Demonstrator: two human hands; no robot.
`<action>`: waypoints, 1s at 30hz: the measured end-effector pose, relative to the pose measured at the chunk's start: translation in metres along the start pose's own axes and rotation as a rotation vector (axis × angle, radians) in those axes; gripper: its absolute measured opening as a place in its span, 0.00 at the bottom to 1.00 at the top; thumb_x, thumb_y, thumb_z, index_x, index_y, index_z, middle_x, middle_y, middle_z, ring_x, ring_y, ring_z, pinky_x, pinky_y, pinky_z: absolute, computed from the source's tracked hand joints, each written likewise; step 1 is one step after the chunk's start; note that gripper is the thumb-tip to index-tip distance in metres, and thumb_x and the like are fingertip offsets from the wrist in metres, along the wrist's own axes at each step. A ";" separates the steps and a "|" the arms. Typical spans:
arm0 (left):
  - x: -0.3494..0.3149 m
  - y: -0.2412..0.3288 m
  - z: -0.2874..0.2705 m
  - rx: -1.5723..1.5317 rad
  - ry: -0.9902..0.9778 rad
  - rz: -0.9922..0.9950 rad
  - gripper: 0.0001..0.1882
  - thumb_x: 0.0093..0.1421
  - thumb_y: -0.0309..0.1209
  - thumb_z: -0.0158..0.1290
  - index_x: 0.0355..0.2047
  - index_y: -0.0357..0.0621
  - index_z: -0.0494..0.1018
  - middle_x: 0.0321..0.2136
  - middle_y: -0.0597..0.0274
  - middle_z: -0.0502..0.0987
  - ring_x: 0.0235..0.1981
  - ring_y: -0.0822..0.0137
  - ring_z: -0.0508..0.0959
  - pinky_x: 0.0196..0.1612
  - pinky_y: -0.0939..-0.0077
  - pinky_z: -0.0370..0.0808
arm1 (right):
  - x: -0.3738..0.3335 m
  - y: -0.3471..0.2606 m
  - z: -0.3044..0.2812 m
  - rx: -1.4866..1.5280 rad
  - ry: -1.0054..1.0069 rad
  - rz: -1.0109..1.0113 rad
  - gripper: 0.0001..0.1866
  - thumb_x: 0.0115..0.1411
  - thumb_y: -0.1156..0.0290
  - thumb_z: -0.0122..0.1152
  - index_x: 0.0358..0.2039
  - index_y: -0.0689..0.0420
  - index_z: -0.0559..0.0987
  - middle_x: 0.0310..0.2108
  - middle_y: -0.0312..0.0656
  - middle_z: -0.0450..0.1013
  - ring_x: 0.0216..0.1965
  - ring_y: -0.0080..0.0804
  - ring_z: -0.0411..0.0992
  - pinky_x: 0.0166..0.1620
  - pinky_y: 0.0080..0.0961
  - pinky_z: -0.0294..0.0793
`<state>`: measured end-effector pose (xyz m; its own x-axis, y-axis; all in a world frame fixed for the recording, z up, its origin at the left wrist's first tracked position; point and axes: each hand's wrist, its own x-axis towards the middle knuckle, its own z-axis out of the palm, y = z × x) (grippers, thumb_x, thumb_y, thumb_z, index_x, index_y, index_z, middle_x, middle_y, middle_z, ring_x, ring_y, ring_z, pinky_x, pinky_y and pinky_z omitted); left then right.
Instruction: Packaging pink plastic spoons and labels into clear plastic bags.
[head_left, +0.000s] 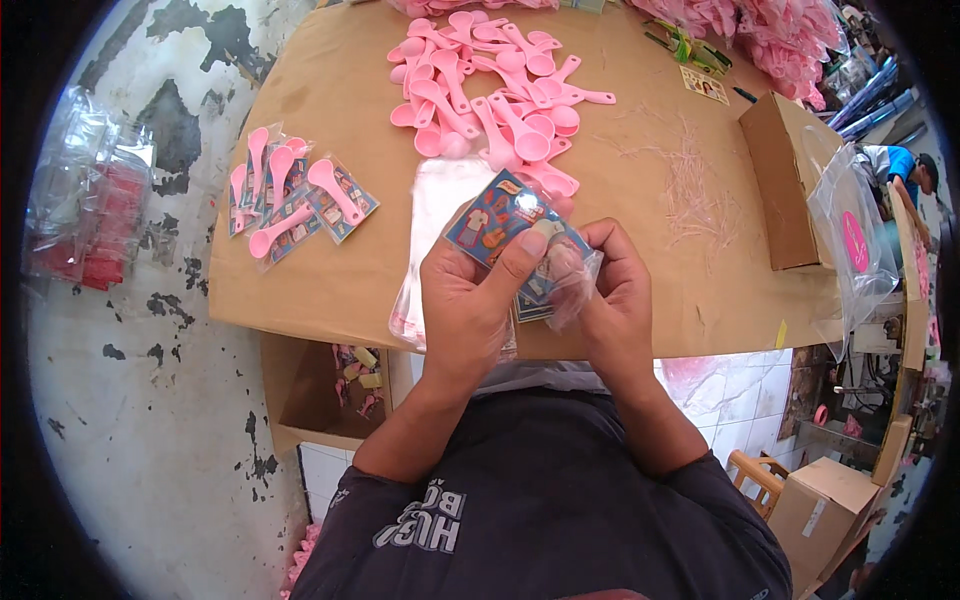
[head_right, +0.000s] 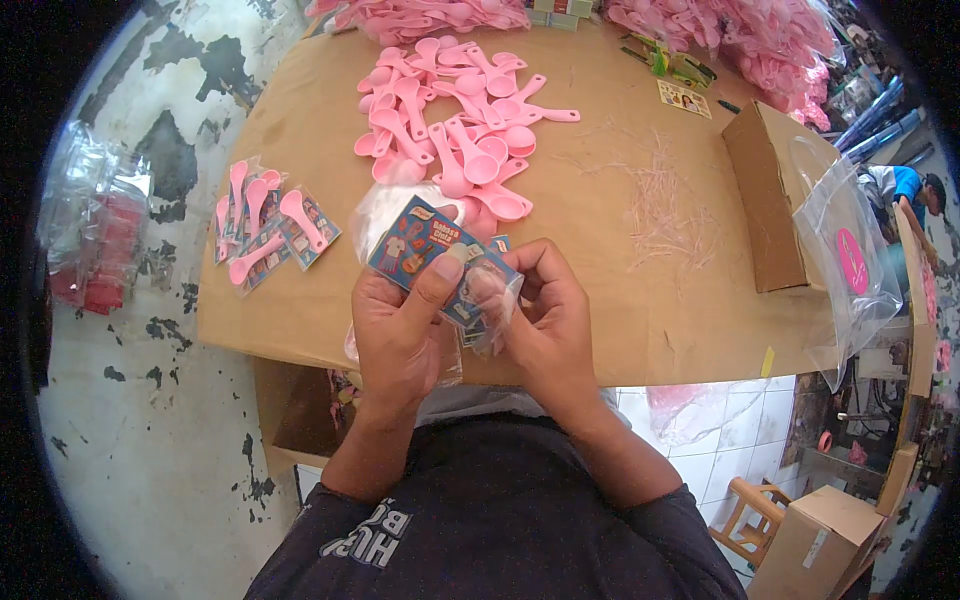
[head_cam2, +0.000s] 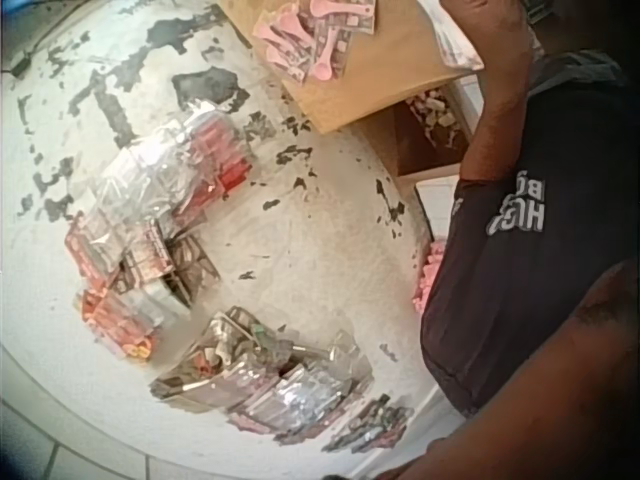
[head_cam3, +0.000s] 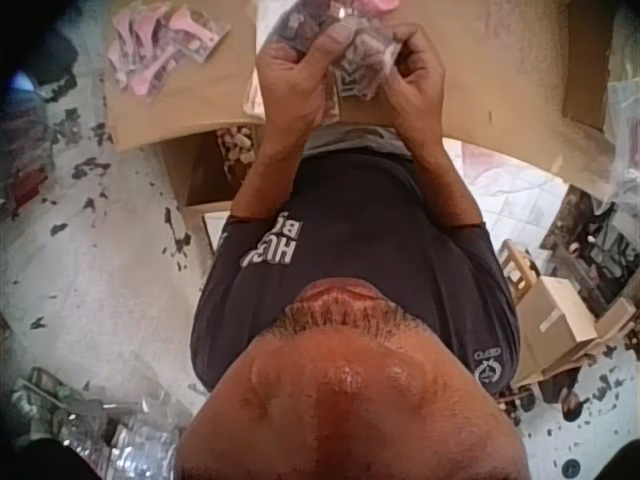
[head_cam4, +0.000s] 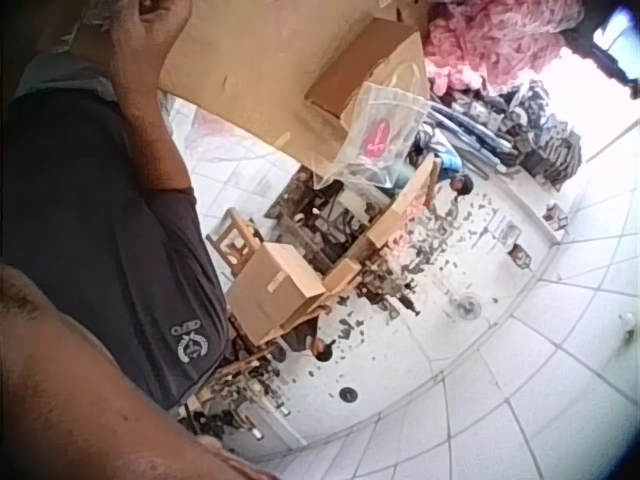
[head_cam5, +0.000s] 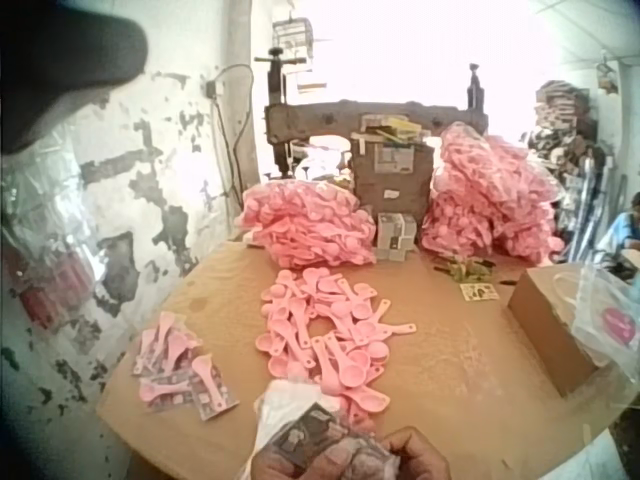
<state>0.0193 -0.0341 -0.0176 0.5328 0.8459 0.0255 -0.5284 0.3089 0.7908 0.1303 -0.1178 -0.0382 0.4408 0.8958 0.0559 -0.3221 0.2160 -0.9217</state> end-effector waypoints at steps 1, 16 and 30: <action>0.000 -0.002 -0.004 0.034 0.000 -0.001 0.15 0.66 0.24 0.58 0.52 0.33 0.72 0.43 0.52 0.83 0.40 0.70 0.83 0.42 0.76 0.82 | 0.000 -0.003 0.007 -0.010 0.039 0.012 0.10 0.69 0.71 0.61 0.46 0.62 0.73 0.35 0.36 0.76 0.31 0.16 0.73 0.30 0.14 0.73; 0.010 0.009 0.005 -0.346 -0.158 0.136 0.32 0.70 0.23 0.46 0.72 0.51 0.52 0.55 0.42 0.74 0.57 0.52 0.77 0.62 0.53 0.75 | -0.009 0.000 0.022 0.067 0.079 0.077 0.08 0.65 0.73 0.66 0.38 0.60 0.75 0.34 0.36 0.77 0.34 0.14 0.72 0.34 0.15 0.72; 0.004 -0.001 0.014 -0.361 -0.189 0.057 0.30 0.70 0.25 0.51 0.69 0.39 0.53 0.40 0.58 0.77 0.41 0.68 0.79 0.47 0.70 0.79 | -0.001 0.003 0.025 -0.023 0.139 -0.056 0.18 0.60 0.78 0.70 0.32 0.53 0.65 0.34 0.31 0.69 0.35 0.15 0.66 0.39 0.17 0.68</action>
<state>0.0314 -0.0370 -0.0103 0.5906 0.7814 0.2016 -0.7406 0.4256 0.5200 0.1083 -0.1083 -0.0315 0.5699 0.8199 0.0547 -0.2758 0.2536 -0.9272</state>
